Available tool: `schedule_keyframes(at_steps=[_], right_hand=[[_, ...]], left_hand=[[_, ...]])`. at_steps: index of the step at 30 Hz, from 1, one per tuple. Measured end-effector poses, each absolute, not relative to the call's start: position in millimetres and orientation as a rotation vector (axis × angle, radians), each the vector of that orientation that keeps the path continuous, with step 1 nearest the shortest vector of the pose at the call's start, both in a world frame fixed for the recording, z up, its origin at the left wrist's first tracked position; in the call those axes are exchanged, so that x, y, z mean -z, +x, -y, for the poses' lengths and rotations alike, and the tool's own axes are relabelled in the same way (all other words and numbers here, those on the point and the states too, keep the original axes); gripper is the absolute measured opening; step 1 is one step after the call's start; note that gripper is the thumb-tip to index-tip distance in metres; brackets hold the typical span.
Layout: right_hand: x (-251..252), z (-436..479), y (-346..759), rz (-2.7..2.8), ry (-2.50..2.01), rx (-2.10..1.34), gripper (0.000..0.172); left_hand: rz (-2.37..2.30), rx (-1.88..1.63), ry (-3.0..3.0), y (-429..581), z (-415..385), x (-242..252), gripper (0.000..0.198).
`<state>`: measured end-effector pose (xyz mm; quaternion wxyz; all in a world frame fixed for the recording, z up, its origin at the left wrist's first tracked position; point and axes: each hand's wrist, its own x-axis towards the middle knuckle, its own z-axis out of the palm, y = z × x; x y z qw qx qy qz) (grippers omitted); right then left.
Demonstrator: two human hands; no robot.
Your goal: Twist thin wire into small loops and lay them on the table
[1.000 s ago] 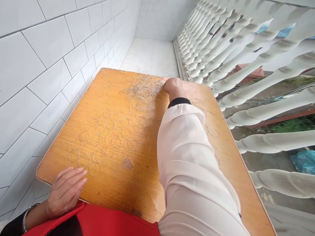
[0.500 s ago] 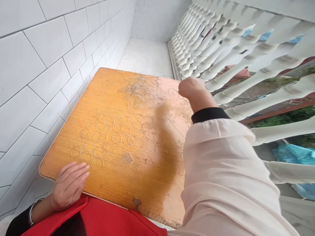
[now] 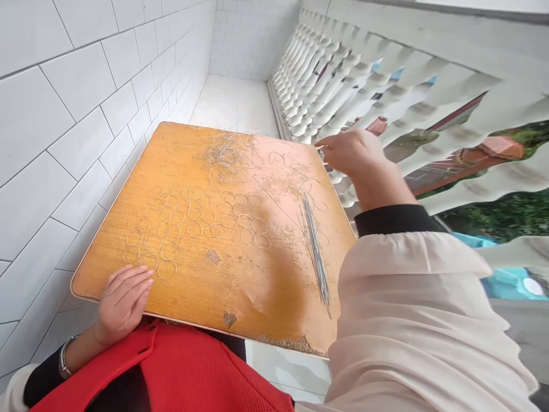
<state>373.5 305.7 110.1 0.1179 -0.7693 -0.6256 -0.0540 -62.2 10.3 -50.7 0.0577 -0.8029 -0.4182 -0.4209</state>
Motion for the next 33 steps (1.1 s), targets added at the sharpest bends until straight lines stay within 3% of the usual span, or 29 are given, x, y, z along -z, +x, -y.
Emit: schedule_keyframes(at_steps=[4, 9, 12, 14, 16, 19, 26, 33], right_hand=[[-110.9, -250.4, 333.7, 1.773, -2.075, -0.199, 0.041], [-90.6, -171.2, 287.5, 2.017, -1.594, -0.447, 0.032], [-74.8, -125.6, 258.1, 2.131, -1.486, -0.484, 0.032], [-64.0, -98.9, 238.7, 2.16, -1.425, -0.529, 0.035], [-52.8, -76.1, 221.6, 2.155, -1.381, -0.541, 0.037], [-36.0, -49.1, 201.9, 2.112, -1.334, -0.559, 0.038], [-11.1, -3.5, 175.0, 1.955, -1.251, -0.961, 0.037], [-0.9, 21.4, 149.9, 1.613, -1.088, -1.35, 0.041]], left_hand=[[1.274, 1.349, -2.416, -62.8, -12.4, 53.1, 0.032], [1.415, 1.594, -2.416, -66.0, -15.9, 48.1, 0.027], [1.741, 1.899, -2.386, -65.0, -24.2, 32.7, 0.022], [1.909, 2.255, -2.332, -61.4, -32.5, 17.1, 0.033], [1.903, 2.599, -2.365, -55.5, -39.8, 0.5, 0.046], [1.747, 2.878, -2.347, -44.2, -42.6, -18.9, 0.037], [1.809, 3.036, -2.121, -32.1, -18.6, -30.5, 0.028], [1.958, 2.945, -2.366, -43.1, -2.4, -30.7, 0.029]])
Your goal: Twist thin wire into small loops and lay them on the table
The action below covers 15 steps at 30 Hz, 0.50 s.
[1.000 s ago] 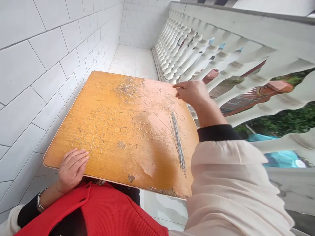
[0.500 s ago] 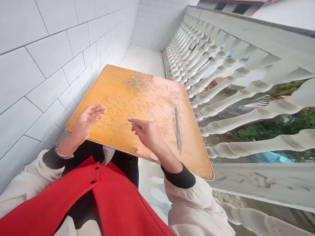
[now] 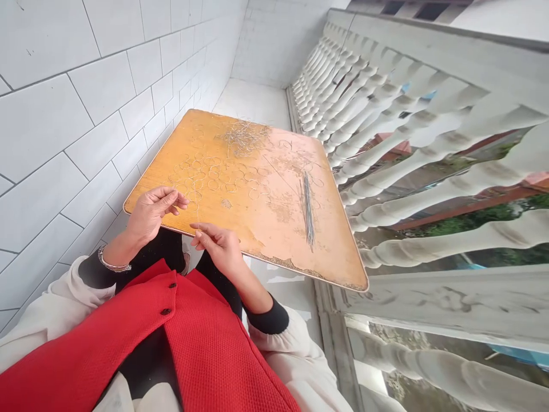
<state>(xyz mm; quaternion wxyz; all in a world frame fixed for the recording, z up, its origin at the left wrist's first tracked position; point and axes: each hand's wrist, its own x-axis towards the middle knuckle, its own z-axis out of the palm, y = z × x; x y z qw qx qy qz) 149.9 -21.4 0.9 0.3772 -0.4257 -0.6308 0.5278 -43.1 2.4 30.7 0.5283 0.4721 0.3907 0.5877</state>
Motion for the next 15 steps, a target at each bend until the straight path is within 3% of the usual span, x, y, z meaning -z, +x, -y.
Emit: schedule_keyframes(at_steps=[6, 15], right_hand=[[13.3, 36.3, 124.8, 1.371, -0.958, -1.629, 0.041], [20.6, 39.0, 114.1, 1.337, -0.962, -1.695, 0.042]], left_hand=[[-0.98, -1.362, 1.033, -42.0, 4.7, -22.0, 0.028], [-1.054, -1.247, 1.061, -42.5, 10.3, -20.7, 0.027]])
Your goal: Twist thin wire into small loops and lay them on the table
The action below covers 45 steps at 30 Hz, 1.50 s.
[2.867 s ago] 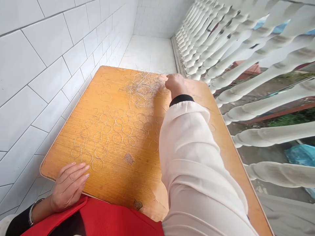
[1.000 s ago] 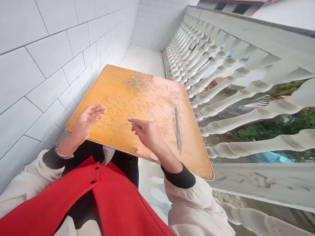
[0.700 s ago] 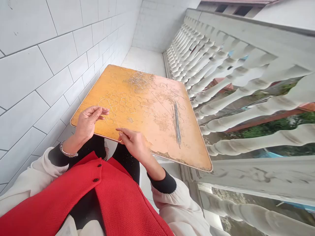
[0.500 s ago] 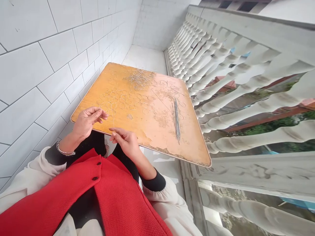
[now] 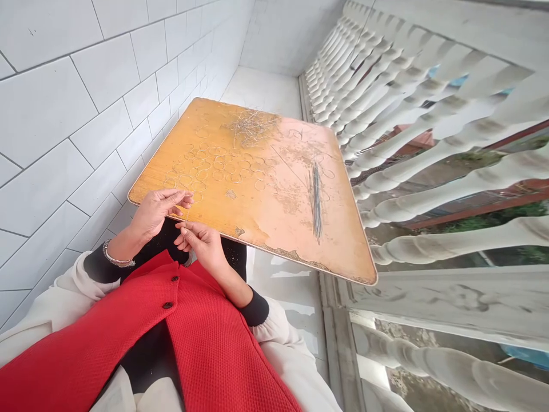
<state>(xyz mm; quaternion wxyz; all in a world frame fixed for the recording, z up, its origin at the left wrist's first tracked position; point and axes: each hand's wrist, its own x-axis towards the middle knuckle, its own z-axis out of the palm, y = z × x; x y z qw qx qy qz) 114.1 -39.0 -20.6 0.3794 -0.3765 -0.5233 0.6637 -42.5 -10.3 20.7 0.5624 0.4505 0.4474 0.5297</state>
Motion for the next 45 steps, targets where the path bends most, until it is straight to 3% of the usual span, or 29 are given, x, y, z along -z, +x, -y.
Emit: schedule_keyframes(at_steps=[25, 37, 45], right_hand=[[29.2, 41.8, 112.9, 1.405, -1.01, -1.588, 0.038], [9.6, 22.8, 145.7, 1.528, -1.208, -1.234, 0.027], [21.5, 24.7, 128.9, 0.993, -0.955, -1.605, 0.024]], left_hand=[[-1.053, -1.315, 1.046, -40.1, 13.3, -22.2, 0.017], [-1.088, -1.123, 1.115, -63.2, 22.7, -19.6, 0.014], [-1.084, -1.159, 1.002, -62.0, 26.0, -17.7, 0.014]])
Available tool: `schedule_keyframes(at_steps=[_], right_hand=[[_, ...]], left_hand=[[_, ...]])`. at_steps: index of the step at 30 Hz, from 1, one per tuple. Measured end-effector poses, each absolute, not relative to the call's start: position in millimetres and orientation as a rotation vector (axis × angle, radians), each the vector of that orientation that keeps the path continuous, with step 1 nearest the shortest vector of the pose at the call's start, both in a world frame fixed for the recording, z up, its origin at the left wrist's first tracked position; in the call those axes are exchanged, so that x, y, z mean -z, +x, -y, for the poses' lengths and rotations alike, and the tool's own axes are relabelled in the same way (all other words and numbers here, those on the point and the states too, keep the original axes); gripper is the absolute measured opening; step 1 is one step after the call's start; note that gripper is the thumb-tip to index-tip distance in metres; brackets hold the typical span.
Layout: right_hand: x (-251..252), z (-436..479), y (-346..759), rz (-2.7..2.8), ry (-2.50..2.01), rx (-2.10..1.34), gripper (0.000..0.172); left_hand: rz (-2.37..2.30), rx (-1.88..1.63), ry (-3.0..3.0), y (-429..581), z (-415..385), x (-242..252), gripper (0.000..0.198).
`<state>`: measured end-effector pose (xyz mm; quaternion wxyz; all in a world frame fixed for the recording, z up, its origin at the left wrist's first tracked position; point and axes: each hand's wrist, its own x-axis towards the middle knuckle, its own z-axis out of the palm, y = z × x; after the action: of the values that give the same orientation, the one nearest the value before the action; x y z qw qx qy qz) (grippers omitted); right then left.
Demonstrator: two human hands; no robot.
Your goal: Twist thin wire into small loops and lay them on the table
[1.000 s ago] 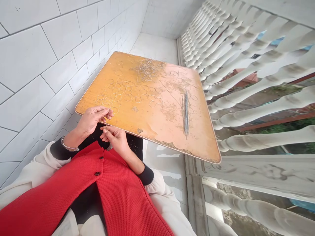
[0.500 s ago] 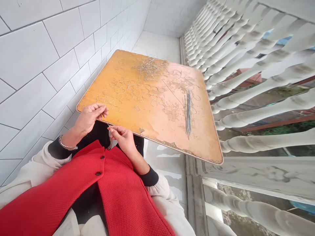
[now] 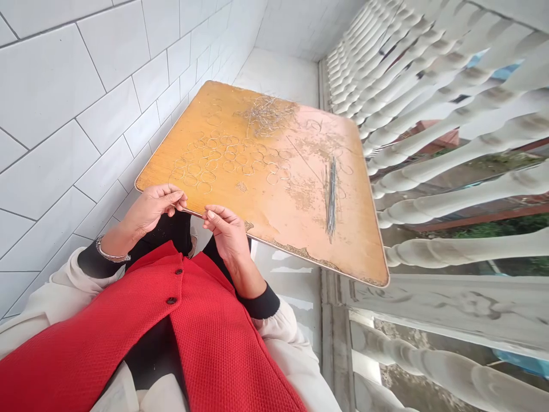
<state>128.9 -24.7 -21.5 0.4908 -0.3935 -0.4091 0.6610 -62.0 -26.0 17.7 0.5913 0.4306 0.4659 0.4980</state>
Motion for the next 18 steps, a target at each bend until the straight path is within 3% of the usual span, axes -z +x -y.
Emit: schedule_keyframes(at_steps=[10, 18], right_hand=[[25.2, 28.2, 111.7, 0.743, -0.69, -1.708, 0.027], [16.8, 25.4, 114.3, 1.111, -0.798, -1.673, 0.028]], left_hand=[[-0.965, -1.221, 0.787, -47.7, 27.7, -16.4, 0.014], [-1.024, -1.198, 0.927, -49.8, 28.9, -16.3, 0.016]])
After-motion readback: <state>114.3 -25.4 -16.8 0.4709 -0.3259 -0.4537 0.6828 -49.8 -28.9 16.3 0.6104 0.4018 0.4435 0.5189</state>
